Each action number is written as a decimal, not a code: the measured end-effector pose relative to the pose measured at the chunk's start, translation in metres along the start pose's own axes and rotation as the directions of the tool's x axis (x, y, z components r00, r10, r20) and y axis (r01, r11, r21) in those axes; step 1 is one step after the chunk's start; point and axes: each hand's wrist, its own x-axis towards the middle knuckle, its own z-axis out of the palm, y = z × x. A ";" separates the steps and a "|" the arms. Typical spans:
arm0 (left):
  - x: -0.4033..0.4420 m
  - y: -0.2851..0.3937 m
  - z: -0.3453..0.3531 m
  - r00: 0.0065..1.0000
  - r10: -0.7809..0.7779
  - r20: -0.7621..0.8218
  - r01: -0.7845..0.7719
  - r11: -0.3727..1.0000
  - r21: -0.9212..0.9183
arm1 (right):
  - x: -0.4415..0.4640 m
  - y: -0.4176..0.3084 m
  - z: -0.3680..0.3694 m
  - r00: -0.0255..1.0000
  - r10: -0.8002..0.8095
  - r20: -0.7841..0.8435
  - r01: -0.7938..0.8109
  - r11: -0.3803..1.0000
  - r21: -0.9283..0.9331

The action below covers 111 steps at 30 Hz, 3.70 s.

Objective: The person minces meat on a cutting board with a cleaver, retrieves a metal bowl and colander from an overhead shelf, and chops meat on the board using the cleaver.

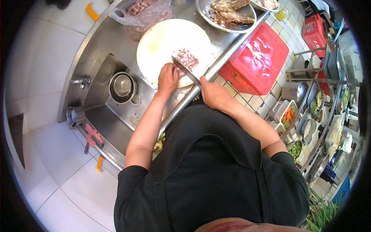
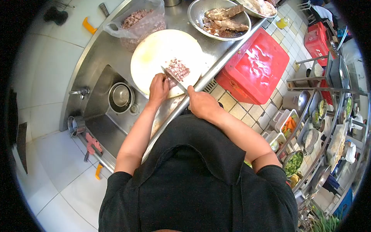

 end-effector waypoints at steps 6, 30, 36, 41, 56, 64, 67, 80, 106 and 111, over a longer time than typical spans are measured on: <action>0.001 -0.005 0.006 0.999 0.018 -0.036 -0.017 1.000 0.013 | 0.009 -0.015 -0.004 0.996 0.048 0.073 -0.045 0.998 -0.053; -0.019 0.008 -0.012 0.999 0.013 0.047 -0.012 1.000 -0.022 | -0.011 0.016 -0.003 0.999 0.042 0.001 -0.042 0.999 0.013; -0.010 -0.008 -0.019 0.995 0.038 0.092 -0.041 0.999 0.029 | -0.006 -0.007 -0.004 0.999 0.053 -0.008 -0.053 0.998 0.034; -0.005 -0.007 -0.011 0.997 0.023 0.078 -0.025 1.000 0.015 | 0.004 -0.013 0.005 1.000 0.003 0.003 -0.003 1.000 0.000; -0.004 -0.009 -0.009 0.998 0.021 0.067 -0.024 0.999 0.042 | 0.042 -0.009 0.025 0.997 0.052 0.062 -0.052 0.999 -0.007; -0.004 -0.006 -0.007 0.997 0.031 0.077 -0.037 0.996 0.079 | 0.016 0.013 0.026 1.000 0.019 0.011 -0.019 0.999 0.031; -0.005 -0.006 -0.007 0.997 0.022 0.070 -0.024 0.999 0.037 | 0.002 0.017 0.016 0.995 0.088 0.047 -0.090 0.995 0.035; -0.004 -0.008 -0.027 0.980 0.041 0.197 -0.049 0.998 0.035 | -0.002 -0.018 0.006 0.999 0.048 0.012 -0.047 0.999 -0.023; -0.011 0.002 -0.027 0.993 0.062 0.097 -0.061 0.998 -0.010 | 0.030 -0.019 -0.010 0.999 0.011 -0.038 -0.014 0.998 -0.064; -0.014 0.000 -0.031 0.994 0.056 0.098 -0.056 0.998 -0.003 | -0.008 -0.027 -0.012 0.999 0.041 0.020 -0.040 0.998 -0.050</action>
